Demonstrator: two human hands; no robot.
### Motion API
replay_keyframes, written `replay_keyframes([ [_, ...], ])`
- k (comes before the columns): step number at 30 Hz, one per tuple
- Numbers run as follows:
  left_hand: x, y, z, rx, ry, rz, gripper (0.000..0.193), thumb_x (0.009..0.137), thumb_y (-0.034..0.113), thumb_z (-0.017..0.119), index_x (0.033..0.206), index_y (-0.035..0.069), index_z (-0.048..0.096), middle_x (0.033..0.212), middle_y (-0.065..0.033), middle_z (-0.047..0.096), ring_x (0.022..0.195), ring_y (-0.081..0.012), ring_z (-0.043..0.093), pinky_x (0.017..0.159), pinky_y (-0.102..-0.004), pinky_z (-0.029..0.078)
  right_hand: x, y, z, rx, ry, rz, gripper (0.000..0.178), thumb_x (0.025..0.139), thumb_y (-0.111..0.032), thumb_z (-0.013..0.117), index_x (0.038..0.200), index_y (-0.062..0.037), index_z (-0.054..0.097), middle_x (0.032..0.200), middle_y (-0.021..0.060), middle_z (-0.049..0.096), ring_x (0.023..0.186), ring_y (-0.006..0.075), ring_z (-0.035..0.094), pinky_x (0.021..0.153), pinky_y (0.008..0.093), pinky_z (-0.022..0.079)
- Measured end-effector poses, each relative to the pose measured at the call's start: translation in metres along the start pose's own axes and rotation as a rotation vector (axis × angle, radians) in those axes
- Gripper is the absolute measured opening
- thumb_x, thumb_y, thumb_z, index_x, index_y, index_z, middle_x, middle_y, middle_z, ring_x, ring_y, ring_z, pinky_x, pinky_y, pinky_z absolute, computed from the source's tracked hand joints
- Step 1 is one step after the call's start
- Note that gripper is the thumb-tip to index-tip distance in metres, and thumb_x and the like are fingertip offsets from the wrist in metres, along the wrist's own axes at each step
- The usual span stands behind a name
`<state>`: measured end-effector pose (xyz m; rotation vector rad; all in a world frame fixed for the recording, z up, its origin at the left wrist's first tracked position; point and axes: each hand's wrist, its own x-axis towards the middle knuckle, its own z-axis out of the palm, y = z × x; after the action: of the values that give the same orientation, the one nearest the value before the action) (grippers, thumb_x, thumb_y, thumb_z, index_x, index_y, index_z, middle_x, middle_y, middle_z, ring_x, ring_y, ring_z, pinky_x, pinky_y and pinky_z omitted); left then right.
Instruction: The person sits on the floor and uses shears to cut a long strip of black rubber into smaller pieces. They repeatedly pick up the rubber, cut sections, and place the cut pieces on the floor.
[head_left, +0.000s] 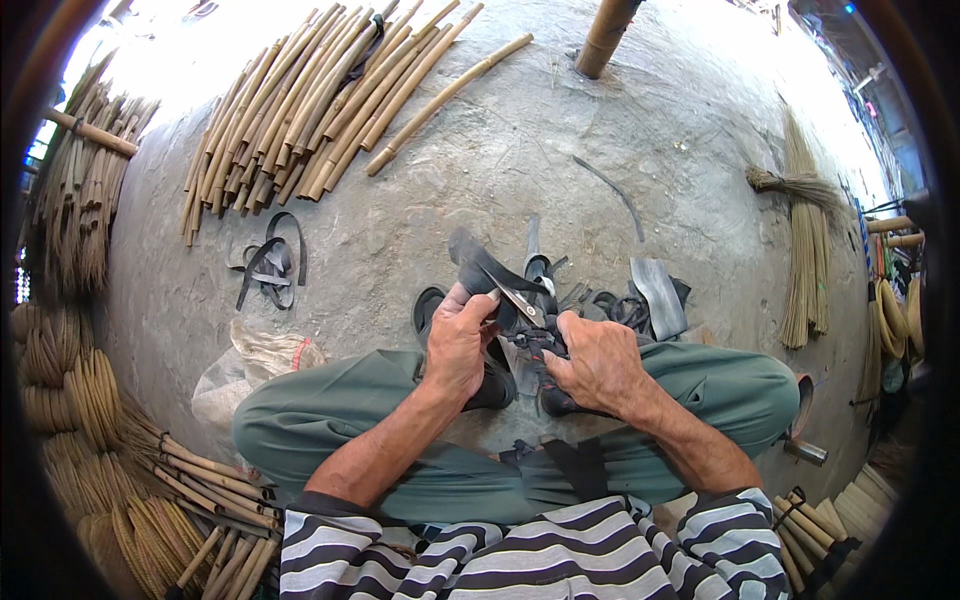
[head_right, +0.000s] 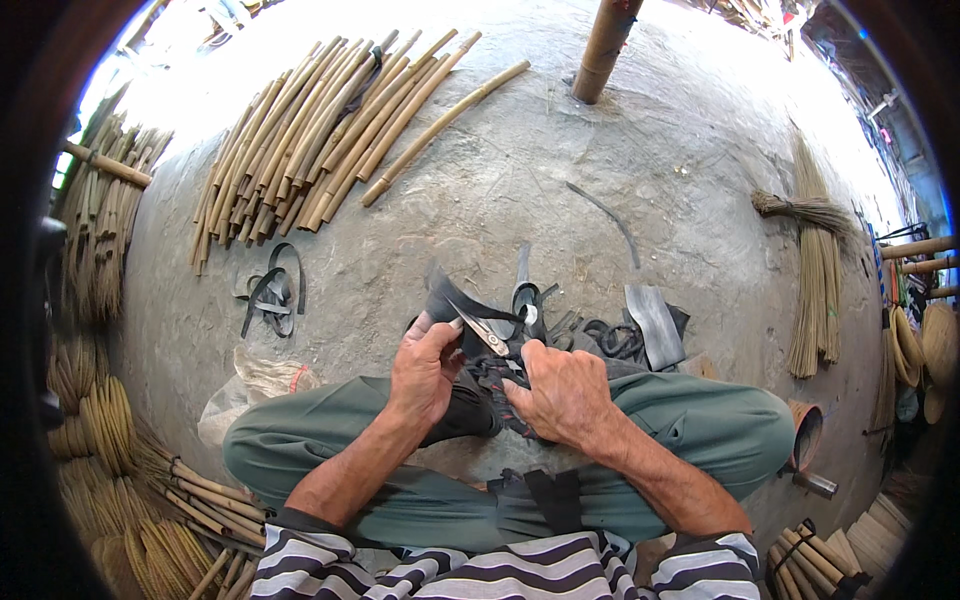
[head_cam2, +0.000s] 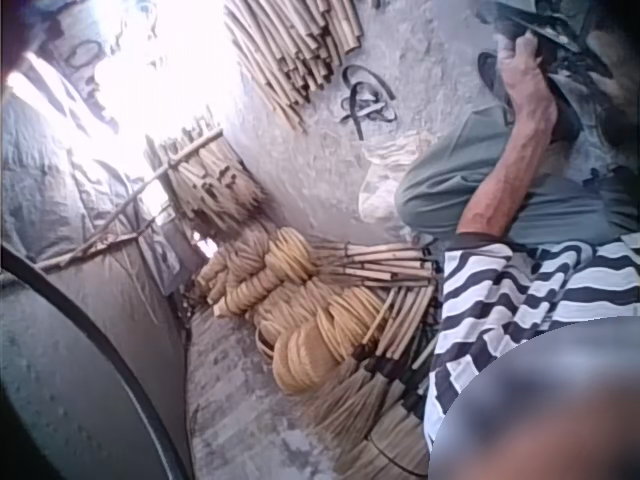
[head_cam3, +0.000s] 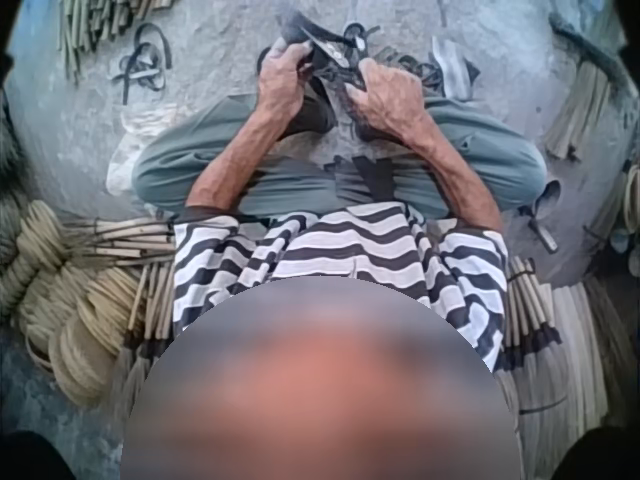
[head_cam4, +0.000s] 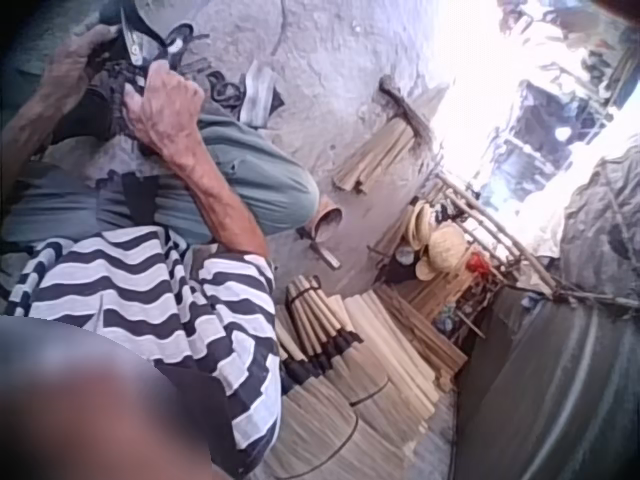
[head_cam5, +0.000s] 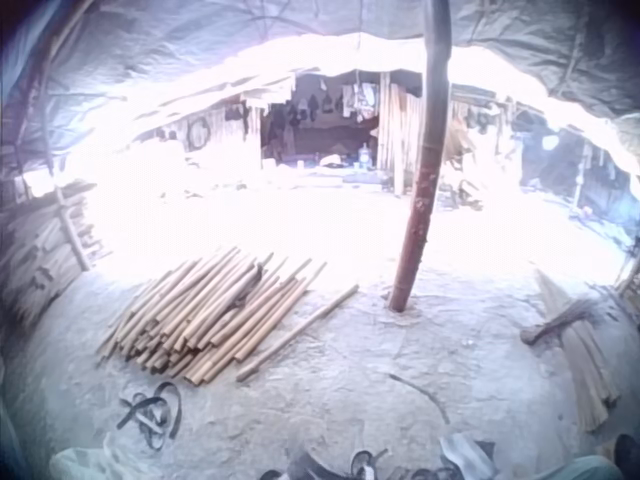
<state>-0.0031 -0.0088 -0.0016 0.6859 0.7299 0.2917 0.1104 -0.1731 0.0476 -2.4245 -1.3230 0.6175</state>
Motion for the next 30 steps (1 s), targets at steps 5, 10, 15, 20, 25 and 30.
replay_keyframes([
  [5,0.007,0.006,-0.002,-0.055,0.037,-0.009,0.016,0.099,0.013,0.065,0.114,0.012,0.069,0.098,0.0036,0.074,0.084,-0.0074,0.067,0.08,-0.0299,0.053,0.001,0.001,-0.002,0.003,-0.06,0.033,0.037,0.088,-0.032,0.075,0.093,-0.0003,0.056,0.074,0.0217,0.067,0.074,0.0443,0.07,0.067,0.0522,0.056],
  [10,0.011,0.01,-0.004,-0.123,0.085,0.017,0.015,0.099,0.011,0.062,0.112,0.01,0.07,0.098,0.0018,0.074,0.086,-0.009,0.069,0.082,-0.0289,0.054,0.004,0.002,0.005,-0.088,0.049,-0.061,0.042,0.083,-0.035,0.08,0.095,-0.0023,0.058,0.085,0.0179,0.068,0.084,0.0374,0.069,0.076,0.0493,0.047],
  [15,-0.003,-0.004,0.005,-0.072,-0.003,0.03,0.019,0.096,0.007,0.063,0.113,0.009,0.071,0.099,0.0026,0.074,0.084,-0.0067,0.067,0.075,-0.0235,0.051,0.004,0.003,0.007,-0.134,0.155,-0.087,0.046,0.078,-0.036,0.082,0.098,-0.0032,0.057,0.093,0.016,0.066,0.092,0.0336,0.064,0.081,0.0455,0.04],
  [20,-0.006,-0.003,0.008,-0.078,0.023,0.035,0.017,0.095,0.008,0.063,0.11,0.01,0.071,0.098,0.004,0.074,0.081,-0.0045,0.066,0.069,-0.0221,0.047,0.004,0.0,0.004,-0.038,0.099,-0.051,0.042,0.079,-0.031,0.081,0.096,-0.0025,0.056,0.086,0.0169,0.064,0.083,0.0386,0.064,0.076,0.046,0.042],
  [25,-0.006,0.0,0.008,-0.096,0.026,0.026,0.017,0.096,0.009,0.064,0.111,0.011,0.07,0.098,0.003,0.074,0.082,-0.0059,0.067,0.073,-0.0236,0.051,0.002,-0.001,0.004,-0.036,0.041,-0.041,0.041,0.083,-0.035,0.08,0.09,-0.0019,0.057,0.075,0.0186,0.066,0.07,0.0402,0.067,0.068,0.0485,0.049],
  [30,0.006,0.01,0.001,-0.115,-0.008,-0.021,0.015,0.098,0.011,0.064,0.112,0.011,0.067,0.097,0.0011,0.074,0.084,-0.0083,0.068,0.077,-0.0274,0.053,0.001,0.002,0.005,-0.022,0.03,-0.02,0.039,0.085,-0.036,0.079,0.089,-0.0022,0.059,0.072,0.0178,0.067,0.067,0.0405,0.068,0.065,0.0484,0.051],
])
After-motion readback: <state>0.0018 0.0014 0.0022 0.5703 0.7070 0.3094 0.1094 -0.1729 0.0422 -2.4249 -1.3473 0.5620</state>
